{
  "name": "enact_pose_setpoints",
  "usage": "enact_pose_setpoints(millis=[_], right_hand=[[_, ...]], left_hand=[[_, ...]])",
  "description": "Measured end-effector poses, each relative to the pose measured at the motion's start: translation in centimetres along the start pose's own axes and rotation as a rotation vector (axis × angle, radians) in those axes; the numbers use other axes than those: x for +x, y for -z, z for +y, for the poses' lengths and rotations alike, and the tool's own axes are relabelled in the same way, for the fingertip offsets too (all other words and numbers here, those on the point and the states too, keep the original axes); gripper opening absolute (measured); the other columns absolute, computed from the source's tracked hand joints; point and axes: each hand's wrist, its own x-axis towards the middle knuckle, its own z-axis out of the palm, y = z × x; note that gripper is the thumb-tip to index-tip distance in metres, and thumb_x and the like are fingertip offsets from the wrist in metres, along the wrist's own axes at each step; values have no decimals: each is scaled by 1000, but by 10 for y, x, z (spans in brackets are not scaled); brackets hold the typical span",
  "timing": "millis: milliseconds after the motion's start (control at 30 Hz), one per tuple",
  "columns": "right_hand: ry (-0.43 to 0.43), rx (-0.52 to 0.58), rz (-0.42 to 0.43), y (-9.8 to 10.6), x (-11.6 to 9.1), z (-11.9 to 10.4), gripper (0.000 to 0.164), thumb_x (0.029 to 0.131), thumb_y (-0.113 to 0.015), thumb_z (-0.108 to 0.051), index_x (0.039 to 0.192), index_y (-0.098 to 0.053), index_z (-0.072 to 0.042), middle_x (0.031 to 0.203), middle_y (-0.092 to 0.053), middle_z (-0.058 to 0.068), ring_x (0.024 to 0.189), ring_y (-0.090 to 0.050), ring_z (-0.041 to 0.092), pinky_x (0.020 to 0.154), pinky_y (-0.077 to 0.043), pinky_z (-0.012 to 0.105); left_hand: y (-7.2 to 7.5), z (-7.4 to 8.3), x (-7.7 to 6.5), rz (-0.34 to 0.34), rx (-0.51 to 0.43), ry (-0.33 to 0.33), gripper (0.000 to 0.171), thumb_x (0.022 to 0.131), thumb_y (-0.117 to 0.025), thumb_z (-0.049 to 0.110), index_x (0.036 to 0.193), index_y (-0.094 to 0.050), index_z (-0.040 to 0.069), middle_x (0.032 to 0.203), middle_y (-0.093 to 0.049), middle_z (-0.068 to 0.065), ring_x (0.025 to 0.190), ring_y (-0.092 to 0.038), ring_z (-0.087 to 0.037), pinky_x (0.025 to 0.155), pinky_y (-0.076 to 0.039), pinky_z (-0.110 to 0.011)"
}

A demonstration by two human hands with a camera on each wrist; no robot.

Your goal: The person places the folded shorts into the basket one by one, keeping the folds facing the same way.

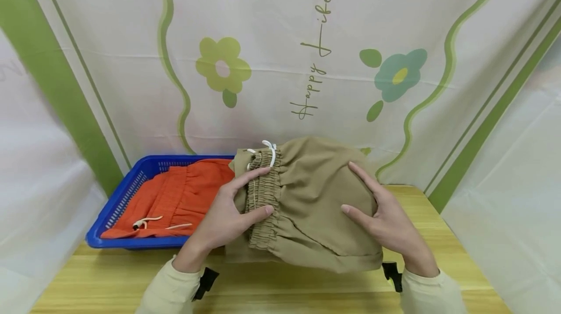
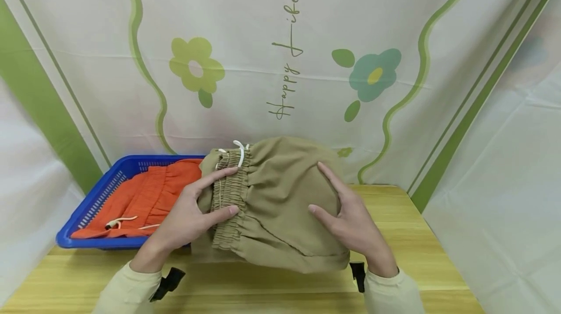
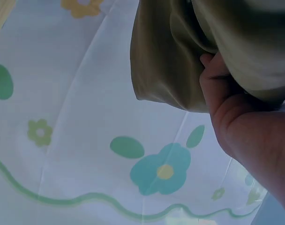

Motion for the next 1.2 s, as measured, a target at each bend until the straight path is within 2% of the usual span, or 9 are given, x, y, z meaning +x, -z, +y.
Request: enact_pose_setpoints(millis=[167, 300, 433, 667, 800, 900, 1067, 1200], right_hand=[[3, 28, -9, -10, 9, -7, 83, 92, -77, -13, 161, -32, -26, 159, -38, 9, 130, -50, 28, 100, -43, 25], [22, 44, -19, -18, 17, -13, 83, 92, -78, -14, 161, -32, -25, 159, -39, 9, 129, -51, 28, 102, -45, 41], [41, 51, -30, -27, 26, -17, 85, 91, -79, -14, 161, -33, -25, 159, -39, 8, 131, -51, 29, 103, -42, 54], [47, 104, -69, -43, 39, -21, 86, 92, -78, -15, 162, -30, -25, 161, -35, 7, 133, -49, 30, 106, -41, 54], [62, 135, -82, -52, 47, -22, 85, 92, -77, -13, 162, -30, -24, 162, -33, 4, 138, -45, 28, 110, -38, 53], [68, 151, -85, -58, 52, -24, 84, 92, -77, -11, 161, -31, -23, 162, -34, 3, 137, -46, 27, 110, -38, 53], [99, 150, -109, -72, 63, -25, 85, 91, -76, -8, 161, -30, -18, 162, -34, 6, 138, -44, 28, 112, -36, 53], [130, 135, -138, -84, 71, -26, 86, 90, -76, -4, 161, -28, -13, 162, -33, 11, 141, -41, 29, 114, -34, 53]], left_hand=[[15, 0, -3, 26, 59, 9, 68, 87, -82, 17, 148, -54, 28, 149, -51, 4, 136, -46, -19, 110, -36, -52], [28, 1, -5, 32, 80, 37, 68, 88, -82, 17, 148, -54, 30, 147, -52, 4, 133, -49, -19, 107, -39, -52], [42, 2, -7, 38, 98, 71, 68, 88, -82, 18, 148, -53, 32, 150, -49, 6, 137, -44, -18, 109, -36, -53], [66, 0, -9, 36, 191, 108, 68, 89, -81, 22, 149, -52, 35, 156, -42, 4, 147, -31, -24, 112, -28, -61], [78, 0, -10, 26, 223, 139, 67, 90, -80, 24, 150, -51, 36, 153, -46, 0, 142, -38, -25, 109, -35, -57], [86, -1, -11, 25, 242, 150, 67, 90, -80, 24, 150, -51, 34, 154, -45, -4, 143, -36, -28, 109, -35, -56], [101, -3, -14, 23, 270, 174, 67, 90, -81, 24, 150, -52, 31, 160, -36, -6, 150, -23, -34, 111, -24, -68], [113, -6, -18, 25, 282, 194, 67, 89, -81, 23, 149, -53, 29, 161, -34, -9, 150, -21, -36, 111, -22, -71]])
